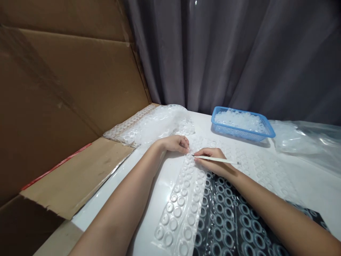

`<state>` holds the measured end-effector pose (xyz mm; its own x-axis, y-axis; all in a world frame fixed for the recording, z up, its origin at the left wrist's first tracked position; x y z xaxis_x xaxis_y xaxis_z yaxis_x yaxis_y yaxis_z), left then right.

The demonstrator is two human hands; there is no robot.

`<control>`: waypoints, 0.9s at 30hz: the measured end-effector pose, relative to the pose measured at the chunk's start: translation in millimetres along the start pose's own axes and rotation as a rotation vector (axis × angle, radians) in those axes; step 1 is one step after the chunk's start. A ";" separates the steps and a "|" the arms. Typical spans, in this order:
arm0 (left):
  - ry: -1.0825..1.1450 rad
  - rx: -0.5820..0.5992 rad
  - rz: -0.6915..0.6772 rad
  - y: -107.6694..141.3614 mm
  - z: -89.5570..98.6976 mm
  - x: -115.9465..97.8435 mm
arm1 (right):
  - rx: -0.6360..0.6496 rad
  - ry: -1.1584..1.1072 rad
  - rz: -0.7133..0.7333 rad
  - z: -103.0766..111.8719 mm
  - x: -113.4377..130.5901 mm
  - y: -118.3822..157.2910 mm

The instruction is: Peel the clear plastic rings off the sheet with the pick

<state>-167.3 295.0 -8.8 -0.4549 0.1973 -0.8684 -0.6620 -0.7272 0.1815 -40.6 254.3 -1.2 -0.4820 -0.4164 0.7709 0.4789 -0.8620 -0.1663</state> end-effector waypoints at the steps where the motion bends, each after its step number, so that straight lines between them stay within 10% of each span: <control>1: -0.018 -0.001 0.015 1.3 0.3 -0.6 | 0.002 0.001 -0.007 -0.9 0.9 0.1; 7: -0.195 -0.085 0.222 7.7 6.9 9.3 | 0.038 0.030 0.004 -8.3 10.2 -2.5; 27: -0.295 0.025 0.171 0.2 -6.1 7.1 | -0.050 0.281 0.291 -9.2 37.8 1.0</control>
<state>-167.1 292.3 -17.7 -0.7108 0.2580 -0.6544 -0.5741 -0.7503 0.3278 -65.2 235.0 22.1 -0.5168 -0.7017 0.4905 0.5919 -0.7068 -0.3874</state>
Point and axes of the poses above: each hand's wrist, its own y-axis away from the middle knuckle, its own z-axis out of the back of the hand, x = y × z, the point moved 9 cm from there along -y, towards the middle knuckle, and after that the axes turned 14 degrees about y, right-handed, at the moved point
